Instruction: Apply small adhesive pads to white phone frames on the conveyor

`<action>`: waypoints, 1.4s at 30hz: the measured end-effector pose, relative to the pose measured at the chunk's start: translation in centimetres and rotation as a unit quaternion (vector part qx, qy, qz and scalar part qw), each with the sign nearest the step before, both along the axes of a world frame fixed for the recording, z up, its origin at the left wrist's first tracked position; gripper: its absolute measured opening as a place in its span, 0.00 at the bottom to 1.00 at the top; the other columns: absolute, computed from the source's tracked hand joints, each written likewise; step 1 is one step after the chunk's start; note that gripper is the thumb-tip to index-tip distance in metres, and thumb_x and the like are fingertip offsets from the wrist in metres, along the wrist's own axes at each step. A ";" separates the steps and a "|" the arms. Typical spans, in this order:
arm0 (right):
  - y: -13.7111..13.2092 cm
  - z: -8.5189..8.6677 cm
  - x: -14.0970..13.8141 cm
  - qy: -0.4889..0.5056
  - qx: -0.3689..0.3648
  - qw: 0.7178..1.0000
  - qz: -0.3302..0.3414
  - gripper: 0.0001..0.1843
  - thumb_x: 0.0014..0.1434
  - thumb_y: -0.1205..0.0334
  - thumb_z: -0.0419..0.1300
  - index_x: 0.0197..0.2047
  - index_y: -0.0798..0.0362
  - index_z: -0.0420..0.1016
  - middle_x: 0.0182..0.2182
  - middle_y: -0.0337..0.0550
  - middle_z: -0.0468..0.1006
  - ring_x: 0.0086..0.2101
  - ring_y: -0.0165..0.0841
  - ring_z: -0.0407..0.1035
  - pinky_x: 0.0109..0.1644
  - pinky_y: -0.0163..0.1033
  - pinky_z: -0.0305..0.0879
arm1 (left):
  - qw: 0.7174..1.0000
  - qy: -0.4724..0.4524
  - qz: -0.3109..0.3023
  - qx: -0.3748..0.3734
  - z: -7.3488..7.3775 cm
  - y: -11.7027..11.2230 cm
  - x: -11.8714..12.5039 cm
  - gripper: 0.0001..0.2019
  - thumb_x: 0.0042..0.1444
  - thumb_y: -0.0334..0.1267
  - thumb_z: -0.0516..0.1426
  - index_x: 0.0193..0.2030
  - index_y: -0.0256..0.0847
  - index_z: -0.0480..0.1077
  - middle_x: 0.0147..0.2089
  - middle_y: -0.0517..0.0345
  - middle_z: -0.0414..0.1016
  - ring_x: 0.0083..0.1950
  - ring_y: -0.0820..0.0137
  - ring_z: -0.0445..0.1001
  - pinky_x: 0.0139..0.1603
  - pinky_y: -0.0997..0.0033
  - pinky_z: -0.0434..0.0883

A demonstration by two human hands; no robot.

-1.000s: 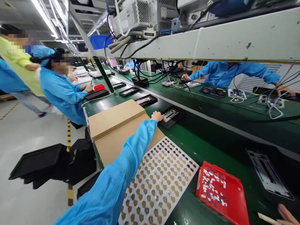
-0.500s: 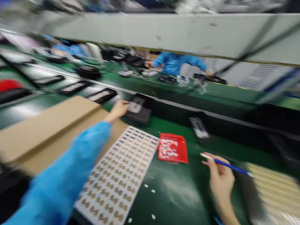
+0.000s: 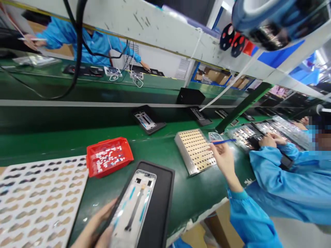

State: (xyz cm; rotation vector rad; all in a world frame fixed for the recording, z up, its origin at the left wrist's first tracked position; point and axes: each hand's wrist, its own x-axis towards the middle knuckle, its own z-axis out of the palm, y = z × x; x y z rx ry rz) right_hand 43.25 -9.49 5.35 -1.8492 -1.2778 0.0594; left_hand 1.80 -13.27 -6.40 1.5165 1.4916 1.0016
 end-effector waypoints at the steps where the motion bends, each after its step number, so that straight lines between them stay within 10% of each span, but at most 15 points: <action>1: 0.9 -0.1 0.5 -0.013 -0.010 1.000 0.003 0.25 0.63 0.33 0.60 0.43 0.47 0.72 0.32 0.50 0.86 0.34 0.49 0.84 0.40 0.53 0.82 | 1.000 -0.020 -0.001 -0.009 -0.3 -1.1 0.4 0.26 0.69 0.64 0.55 0.69 0.64 0.72 0.60 0.62 0.85 0.68 0.50 0.79 0.67 0.50 0.82; 6: 4.1 -0.3 1.3 -0.056 -0.037 0.998 -0.008 0.13 0.60 0.46 0.64 0.35 0.45 0.71 0.31 0.53 0.85 0.37 0.53 0.83 0.44 0.56 0.78 | 0.999 -0.027 -0.008 -0.033 -2.2 -2.9 4.1 0.28 0.77 0.56 0.45 0.78 0.52 0.61 0.73 0.47 0.74 0.75 0.49 0.73 0.75 0.40 0.74; 11: 3.7 -0.1 0.5 -0.045 -0.020 0.999 -0.012 0.16 0.62 0.42 0.64 0.35 0.46 0.71 0.31 0.54 0.85 0.38 0.53 0.83 0.44 0.55 0.78 | 0.993 0.071 -0.003 0.095 -2.7 -3.4 2.9 0.21 0.77 0.47 0.51 0.70 0.51 0.73 0.76 0.47 0.70 0.78 0.50 0.69 0.78 0.38 0.69; 16: -1.1 0.5 -5.8 0.146 0.017 0.983 0.114 0.26 0.63 0.32 0.68 0.43 0.48 0.78 0.28 0.45 0.85 0.24 0.38 0.76 0.27 0.41 0.73 | 0.984 -0.004 -0.079 0.162 2.1 -3.5 3.6 0.14 0.74 0.39 0.58 0.60 0.55 0.81 0.59 0.58 0.85 0.62 0.63 0.83 0.62 0.66 0.82; 23: -6.6 0.5 -14.6 0.430 -0.049 0.859 0.272 0.21 0.63 0.41 0.76 0.42 0.49 0.80 0.27 0.43 0.85 0.22 0.31 0.74 0.21 0.31 0.68 | 0.934 -0.350 -0.070 0.005 8.6 -1.7 9.7 0.13 0.66 0.52 0.69 0.43 0.44 0.85 0.38 0.56 0.86 0.39 0.70 0.86 0.42 0.77 0.82; 33: -7.4 -2.3 -16.6 0.602 -0.163 0.745 0.235 0.29 0.52 0.37 0.82 0.40 0.52 0.80 0.19 0.36 0.78 0.16 0.24 0.63 0.18 0.27 0.57 | 0.925 -0.336 -0.115 0.134 6.6 -0.4 8.4 0.14 0.64 0.51 0.71 0.35 0.43 0.84 0.34 0.57 0.82 0.36 0.73 0.82 0.39 0.79 0.79; 42: -7.7 -2.3 -17.8 0.596 -0.119 0.779 0.153 0.31 0.44 0.37 0.85 0.34 0.53 0.82 0.19 0.37 0.78 0.17 0.24 0.64 0.19 0.28 0.58 | 0.935 -0.095 -0.035 0.339 6.5 -1.4 8.1 0.07 0.74 0.34 0.61 0.42 0.41 0.79 0.39 0.59 0.84 0.41 0.75 0.85 0.48 0.81 0.80</action>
